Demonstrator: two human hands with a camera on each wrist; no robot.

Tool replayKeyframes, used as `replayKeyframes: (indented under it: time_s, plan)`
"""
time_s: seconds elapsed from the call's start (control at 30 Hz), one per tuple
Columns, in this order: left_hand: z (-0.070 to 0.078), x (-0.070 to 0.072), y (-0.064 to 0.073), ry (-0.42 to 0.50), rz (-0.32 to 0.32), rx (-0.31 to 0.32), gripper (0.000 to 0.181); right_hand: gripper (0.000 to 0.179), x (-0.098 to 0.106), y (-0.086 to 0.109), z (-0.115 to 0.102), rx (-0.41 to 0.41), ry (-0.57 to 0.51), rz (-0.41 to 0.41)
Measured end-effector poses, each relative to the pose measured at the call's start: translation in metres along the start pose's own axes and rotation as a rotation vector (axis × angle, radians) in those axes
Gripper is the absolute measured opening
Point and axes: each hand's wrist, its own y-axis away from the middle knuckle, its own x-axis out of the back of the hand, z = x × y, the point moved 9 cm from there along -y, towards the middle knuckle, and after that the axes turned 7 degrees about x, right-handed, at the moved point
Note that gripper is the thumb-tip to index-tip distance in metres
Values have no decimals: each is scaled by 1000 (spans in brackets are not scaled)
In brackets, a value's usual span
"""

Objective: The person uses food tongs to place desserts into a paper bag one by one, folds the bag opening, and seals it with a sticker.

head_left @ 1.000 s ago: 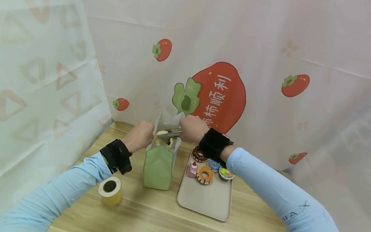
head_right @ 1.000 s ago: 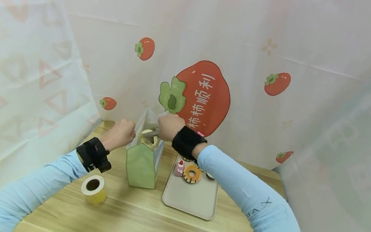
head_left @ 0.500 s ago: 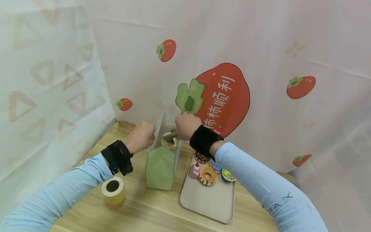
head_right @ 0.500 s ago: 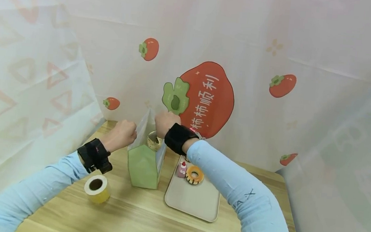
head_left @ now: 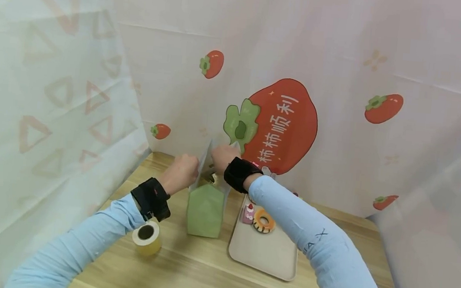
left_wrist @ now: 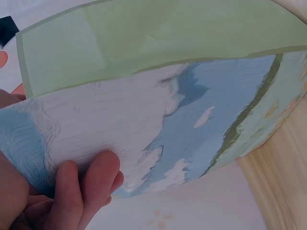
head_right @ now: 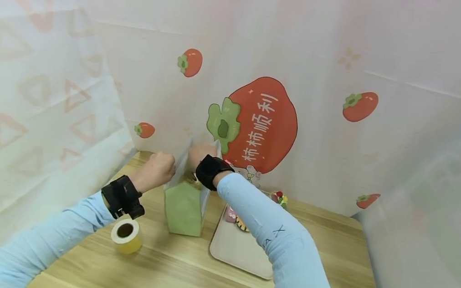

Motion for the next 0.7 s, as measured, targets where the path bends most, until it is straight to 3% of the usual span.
replayKeyframes:
  time_s: [0.23, 0.47, 0.57, 0.7]
  plan:
    - [3, -2, 2, -13, 28, -30, 39, 24, -18, -6, 11, -30, -9, -32]
    - [-1, -5, 4, 12, 22, -2, 35, 32, -15, 1, 19, -2, -49, -89]
    - [-4, -3, 4, 5, 37, 2, 35, 23, 1, 18, 27, 11, -97, -95]
    - [-4, -1, 2, 16, 52, -17, 35, 20, 25, 58, 48, 5, -255, -49]
